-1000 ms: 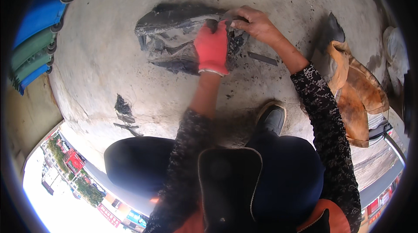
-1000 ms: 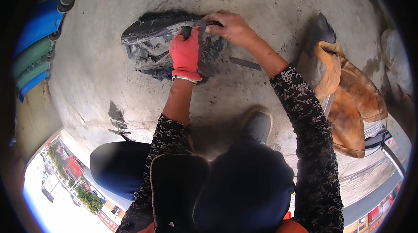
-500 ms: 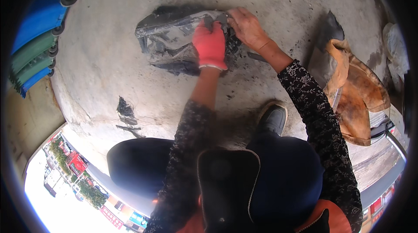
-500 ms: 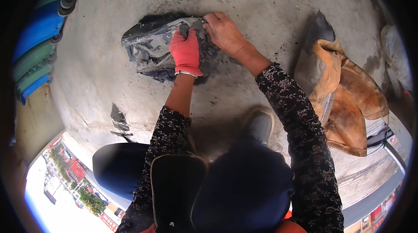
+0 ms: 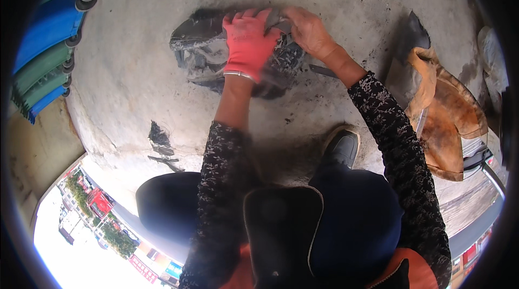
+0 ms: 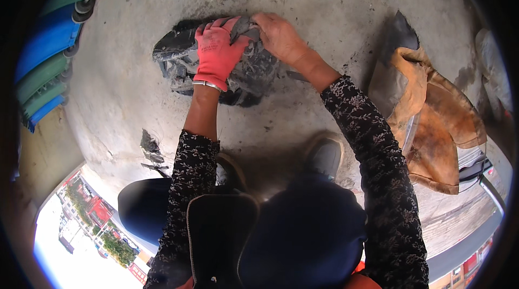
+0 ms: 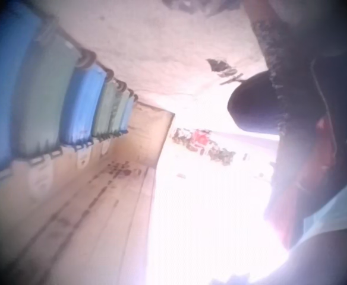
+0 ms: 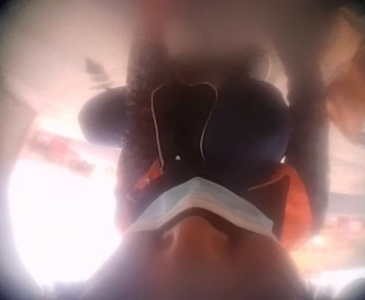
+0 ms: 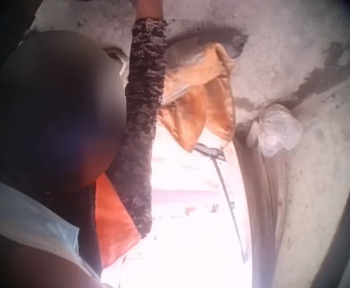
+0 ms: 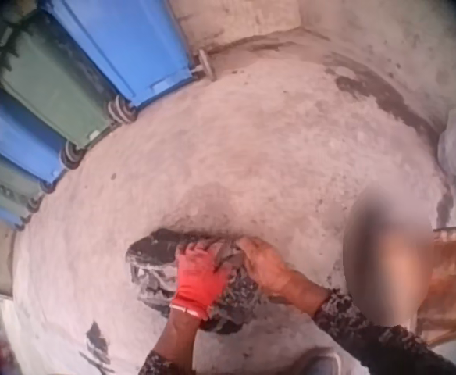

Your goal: The person uses a metal tool to pry open a black bag, removes a small brass object, and then handles several metal rings and a black tassel on the floor.

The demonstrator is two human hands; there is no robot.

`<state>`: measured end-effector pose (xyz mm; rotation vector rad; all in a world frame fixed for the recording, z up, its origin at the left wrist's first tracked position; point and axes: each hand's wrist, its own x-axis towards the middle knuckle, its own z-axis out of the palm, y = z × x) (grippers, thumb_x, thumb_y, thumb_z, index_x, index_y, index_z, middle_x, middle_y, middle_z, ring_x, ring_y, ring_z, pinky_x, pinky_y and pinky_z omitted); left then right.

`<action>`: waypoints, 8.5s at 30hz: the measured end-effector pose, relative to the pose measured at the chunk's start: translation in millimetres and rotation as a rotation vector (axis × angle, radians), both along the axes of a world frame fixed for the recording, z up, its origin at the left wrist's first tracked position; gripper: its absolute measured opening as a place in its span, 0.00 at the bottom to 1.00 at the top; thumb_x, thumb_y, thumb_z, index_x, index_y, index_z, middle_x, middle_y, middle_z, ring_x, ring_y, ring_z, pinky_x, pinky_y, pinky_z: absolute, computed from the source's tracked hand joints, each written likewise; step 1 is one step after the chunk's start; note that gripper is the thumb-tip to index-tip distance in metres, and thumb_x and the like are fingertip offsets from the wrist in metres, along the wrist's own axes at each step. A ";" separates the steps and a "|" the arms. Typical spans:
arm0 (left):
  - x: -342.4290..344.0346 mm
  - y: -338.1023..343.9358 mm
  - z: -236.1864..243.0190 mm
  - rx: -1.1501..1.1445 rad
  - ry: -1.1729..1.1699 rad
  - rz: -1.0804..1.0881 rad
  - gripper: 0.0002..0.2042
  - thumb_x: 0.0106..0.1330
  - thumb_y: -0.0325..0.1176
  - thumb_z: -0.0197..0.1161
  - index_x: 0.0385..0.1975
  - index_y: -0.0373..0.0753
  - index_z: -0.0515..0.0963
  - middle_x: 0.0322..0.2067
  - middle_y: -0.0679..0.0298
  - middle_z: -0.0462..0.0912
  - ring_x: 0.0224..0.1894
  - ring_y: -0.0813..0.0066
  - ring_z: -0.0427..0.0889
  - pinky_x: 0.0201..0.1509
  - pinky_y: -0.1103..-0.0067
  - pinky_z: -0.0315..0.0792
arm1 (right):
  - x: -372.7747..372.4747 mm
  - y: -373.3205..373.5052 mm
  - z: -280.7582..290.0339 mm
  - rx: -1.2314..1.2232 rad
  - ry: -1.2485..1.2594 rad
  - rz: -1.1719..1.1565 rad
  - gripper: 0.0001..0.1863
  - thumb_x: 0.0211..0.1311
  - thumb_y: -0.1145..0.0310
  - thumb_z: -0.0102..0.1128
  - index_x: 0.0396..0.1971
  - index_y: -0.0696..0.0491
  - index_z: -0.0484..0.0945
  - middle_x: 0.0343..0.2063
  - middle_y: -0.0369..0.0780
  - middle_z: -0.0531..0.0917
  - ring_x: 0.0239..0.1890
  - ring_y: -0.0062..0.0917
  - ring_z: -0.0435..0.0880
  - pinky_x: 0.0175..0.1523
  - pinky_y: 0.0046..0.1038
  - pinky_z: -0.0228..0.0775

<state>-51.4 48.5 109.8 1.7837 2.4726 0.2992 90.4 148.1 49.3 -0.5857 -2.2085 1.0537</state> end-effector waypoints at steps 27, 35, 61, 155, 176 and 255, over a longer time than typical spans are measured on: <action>-0.3 -4.0 -34.1 0.212 -0.278 0.206 0.16 0.52 0.35 0.68 0.42 0.42 0.82 0.40 0.57 0.84 0.44 0.55 0.82 0.51 0.68 0.74 | -11.1 3.9 -1.0 -0.582 -0.075 -0.021 0.09 0.60 0.71 0.62 0.38 0.57 0.82 0.32 0.36 0.84 0.37 0.19 0.79 0.45 0.22 0.70; -10.9 -10.4 -15.2 0.172 -0.624 0.121 0.17 0.58 0.42 0.68 0.46 0.42 0.81 0.43 0.54 0.83 0.45 0.54 0.82 0.50 0.68 0.74 | -13.6 18.6 -10.0 -0.751 -0.232 -0.002 0.13 0.56 0.64 0.65 0.39 0.54 0.83 0.33 0.41 0.85 0.35 0.29 0.82 0.46 0.26 0.73; -4.0 -23.7 -36.9 0.193 -0.570 0.269 0.20 0.53 0.43 0.68 0.41 0.36 0.83 0.37 0.49 0.84 0.43 0.52 0.82 0.50 0.66 0.74 | 143.1 -41.1 -0.2 -0.038 -0.685 0.001 0.14 0.48 0.72 0.71 0.33 0.52 0.75 0.36 0.43 0.78 0.45 0.45 0.77 0.47 0.42 0.72; 30.3 -52.2 -38.3 0.431 -0.599 0.322 0.13 0.48 0.30 0.72 0.35 0.38 0.85 0.39 0.61 0.86 0.41 0.69 0.85 0.49 0.77 0.76 | 31.6 -52.1 65.6 -1.763 0.018 -0.375 0.09 0.66 0.70 0.59 0.35 0.63 0.75 0.19 0.32 0.73 0.17 0.16 0.66 0.21 0.20 0.58; 34.4 -50.2 -39.9 0.370 -0.795 0.445 0.15 0.47 0.30 0.72 0.36 0.36 0.85 0.38 0.62 0.86 0.42 0.71 0.83 0.51 0.77 0.74 | 0.7 -52.7 59.2 -1.566 0.059 -0.522 0.09 0.66 0.71 0.59 0.33 0.64 0.77 0.20 0.36 0.76 0.17 0.20 0.71 0.22 0.26 0.68; 70.5 -21.8 -35.1 0.323 -0.413 0.269 0.15 0.51 0.40 0.69 0.38 0.45 0.86 0.42 0.58 0.84 0.47 0.57 0.79 0.54 0.68 0.73 | 39.2 -55.3 55.9 -0.334 -0.395 -0.356 0.12 0.64 0.67 0.54 0.24 0.59 0.73 0.20 0.56 0.78 0.27 0.54 0.80 0.35 0.47 0.72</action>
